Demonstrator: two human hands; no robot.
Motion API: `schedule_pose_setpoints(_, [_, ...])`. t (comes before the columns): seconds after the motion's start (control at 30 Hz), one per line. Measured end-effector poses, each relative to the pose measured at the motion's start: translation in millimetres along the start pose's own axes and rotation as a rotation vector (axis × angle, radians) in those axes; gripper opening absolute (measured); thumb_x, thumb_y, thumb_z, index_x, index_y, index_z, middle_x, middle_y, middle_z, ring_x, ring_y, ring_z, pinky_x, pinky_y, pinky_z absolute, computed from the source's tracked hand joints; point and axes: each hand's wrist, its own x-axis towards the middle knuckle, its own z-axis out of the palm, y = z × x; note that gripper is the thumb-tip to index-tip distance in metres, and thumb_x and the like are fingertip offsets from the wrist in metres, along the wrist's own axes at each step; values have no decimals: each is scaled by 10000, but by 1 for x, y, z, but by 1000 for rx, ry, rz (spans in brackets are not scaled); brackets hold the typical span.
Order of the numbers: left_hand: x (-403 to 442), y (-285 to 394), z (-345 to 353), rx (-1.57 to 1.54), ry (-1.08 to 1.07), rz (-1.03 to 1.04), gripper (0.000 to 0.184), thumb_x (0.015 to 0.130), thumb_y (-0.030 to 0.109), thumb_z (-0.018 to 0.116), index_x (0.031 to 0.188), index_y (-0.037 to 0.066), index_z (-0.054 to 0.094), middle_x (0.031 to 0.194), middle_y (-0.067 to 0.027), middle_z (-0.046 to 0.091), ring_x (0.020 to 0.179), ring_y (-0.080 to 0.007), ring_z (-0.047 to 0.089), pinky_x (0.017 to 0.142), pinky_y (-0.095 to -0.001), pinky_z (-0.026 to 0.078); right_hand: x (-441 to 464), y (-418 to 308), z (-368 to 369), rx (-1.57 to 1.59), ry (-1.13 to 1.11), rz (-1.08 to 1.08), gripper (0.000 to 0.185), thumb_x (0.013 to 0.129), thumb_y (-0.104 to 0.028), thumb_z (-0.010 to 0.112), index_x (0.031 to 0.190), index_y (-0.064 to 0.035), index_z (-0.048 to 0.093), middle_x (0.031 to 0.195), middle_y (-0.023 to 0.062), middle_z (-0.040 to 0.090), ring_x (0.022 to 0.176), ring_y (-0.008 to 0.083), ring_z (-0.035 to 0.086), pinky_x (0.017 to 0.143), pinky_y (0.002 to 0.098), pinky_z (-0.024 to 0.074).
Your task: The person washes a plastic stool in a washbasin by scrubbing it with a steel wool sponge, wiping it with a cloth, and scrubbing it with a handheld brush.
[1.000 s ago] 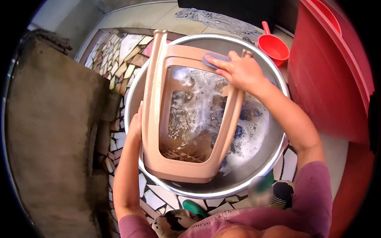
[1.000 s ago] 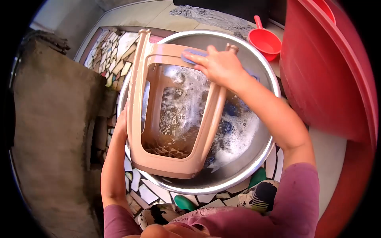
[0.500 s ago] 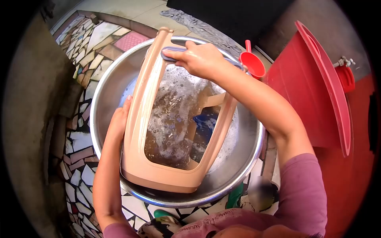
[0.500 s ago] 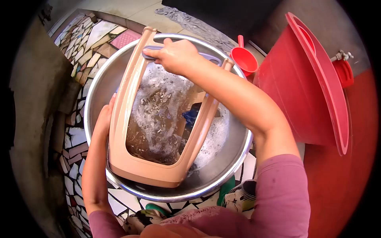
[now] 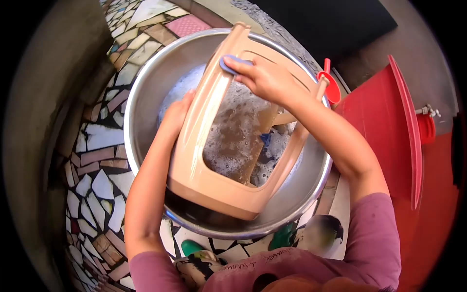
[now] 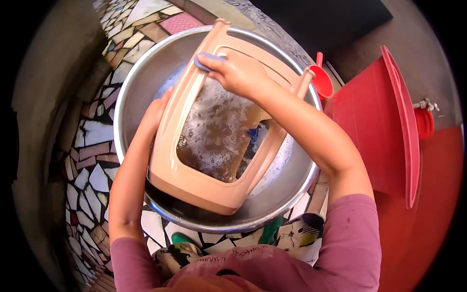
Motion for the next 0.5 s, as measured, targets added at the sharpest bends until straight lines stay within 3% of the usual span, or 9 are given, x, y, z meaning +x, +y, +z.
schedule_pose_setpoints(0.07, [9, -3, -1, -72, 24, -2, 821, 928, 673, 394, 947, -84, 712, 948, -291, 690, 947, -343, 672, 881, -398, 469, 10, -3, 4, 7, 75, -57, 388, 934, -390, 583, 1322, -389, 571, 849, 167, 601, 771, 344, 642, 696, 437, 508])
schedule_pose_setpoints(0.13, [10, -9, -6, -73, -21, 46, 807, 927, 664, 398, 964, -77, 714, 955, -288, 691, 956, -337, 673, 884, -396, 469, 36, -7, 2, -108, -11, 196, 400, 929, -390, 592, 1328, -393, 562, 787, 177, 602, 729, 343, 639, 642, 447, 503])
schedule_pose_setpoints(0.17, [12, -10, -10, -81, -14, 46, 807, 927, 664, 398, 964, -77, 714, 955, -288, 691, 956, -337, 673, 884, -396, 469, 34, -19, 11, -73, -7, 191, 396, 927, -395, 591, 1322, -387, 567, 745, 191, 603, 671, 348, 632, 592, 465, 499])
schedule_pose_setpoints(0.27, [3, -13, -9, -144, 0, 7, 781, 933, 640, 399, 995, -74, 708, 962, -292, 687, 965, -344, 673, 887, -402, 469, -26, -97, 11, -6, -70, -55, 466, 897, -383, 639, 1332, -501, 518, 808, 155, 577, 581, 361, 609, 560, 443, 522])
schedule_pose_setpoints(0.33, [12, -18, -10, -52, 27, 106, 781, 939, 640, 385, 1011, -68, 705, 974, -292, 684, 961, -343, 675, 873, -409, 479, -41, -127, 2, 72, -143, -166, 510, 888, -371, 655, 1348, -524, 493, 831, 141, 561, 580, 354, 609, 561, 419, 532])
schedule_pose_setpoints(0.37, [27, -31, -6, -50, 72, 117, 768, 948, 631, 398, 1026, -70, 702, 979, -276, 690, 958, -321, 676, 868, -395, 489, -27, -124, -2, -54, -148, -130, 484, 909, -350, 631, 1359, -479, 508, 819, 137, 567, 588, 330, 618, 570, 409, 538])
schedule_pose_setpoints(0.4, [23, -33, -5, -58, 55, 108, 768, 948, 631, 398, 1026, -70, 702, 979, -276, 690, 958, -321, 676, 868, -395, 489, 0, -102, 1, -167, -252, 58, 453, 938, -325, 601, 1353, -483, 513, 802, 127, 565, 612, 309, 639, 592, 407, 543])
schedule_pose_setpoints(0.5, [-5, -21, -5, -304, -145, 25, 738, 953, 621, 430, 1065, -54, 704, 972, -250, 703, 953, -295, 679, 876, -376, 494, 21, -59, 6, -69, -200, 166, 436, 960, -302, 577, 1348, -491, 516, 862, 134, 612, 649, 287, 661, 619, 397, 546])
